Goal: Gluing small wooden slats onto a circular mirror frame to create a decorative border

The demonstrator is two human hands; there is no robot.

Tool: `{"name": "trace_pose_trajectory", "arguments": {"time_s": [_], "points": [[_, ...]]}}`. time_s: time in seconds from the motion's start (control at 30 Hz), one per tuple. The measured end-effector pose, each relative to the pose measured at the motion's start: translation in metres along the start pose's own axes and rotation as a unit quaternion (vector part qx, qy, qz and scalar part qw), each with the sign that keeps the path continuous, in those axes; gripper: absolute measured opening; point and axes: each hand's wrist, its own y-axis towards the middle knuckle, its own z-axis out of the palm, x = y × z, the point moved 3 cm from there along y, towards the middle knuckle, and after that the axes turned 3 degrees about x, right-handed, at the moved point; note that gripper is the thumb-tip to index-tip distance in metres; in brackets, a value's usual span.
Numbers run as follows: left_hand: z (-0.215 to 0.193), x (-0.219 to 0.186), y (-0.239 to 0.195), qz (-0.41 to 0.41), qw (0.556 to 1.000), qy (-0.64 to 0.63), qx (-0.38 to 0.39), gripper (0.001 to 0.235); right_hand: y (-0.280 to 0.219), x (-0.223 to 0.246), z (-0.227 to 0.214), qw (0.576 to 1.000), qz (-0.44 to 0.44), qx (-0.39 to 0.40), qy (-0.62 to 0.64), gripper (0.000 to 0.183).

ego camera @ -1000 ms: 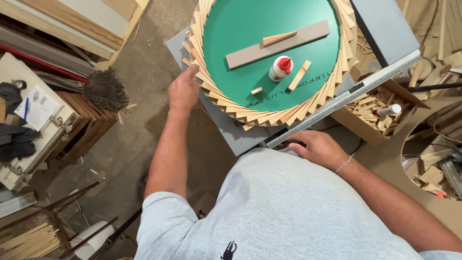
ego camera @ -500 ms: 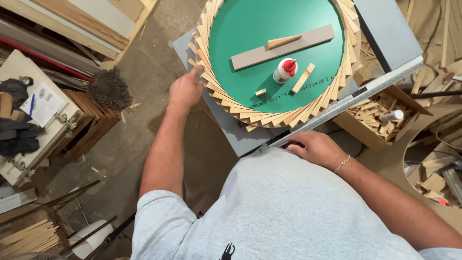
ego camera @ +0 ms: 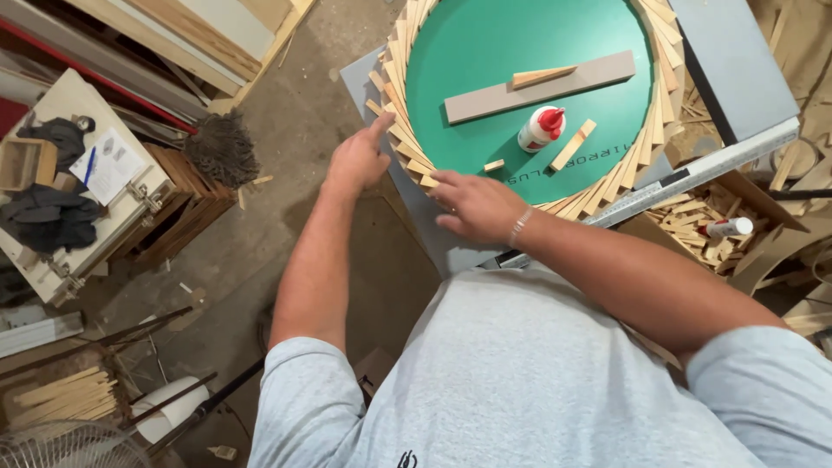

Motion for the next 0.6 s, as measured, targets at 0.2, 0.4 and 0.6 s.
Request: {"name": "trace_pose_trajectory", "arguments": {"time_s": [0.2,0.4,0.6], "points": [[0.003,-0.002,-0.008,0.022,0.999,-0.026,-0.031,0.068,0.069,-0.032,0.013,0.985,0.018,-0.049,-0.165,0.035],[0.014,0.006,-0.002,0.015,0.999,-0.015,-0.039,0.073,0.112,-0.051,-0.001,0.976,0.047,0.045,-0.209,0.05],[0.011,0.0,-0.007,0.012,0.999,-0.005,-0.042,0.072,0.119,-0.038,-0.015,0.972,0.056,0.099,-0.204,0.042]]}}
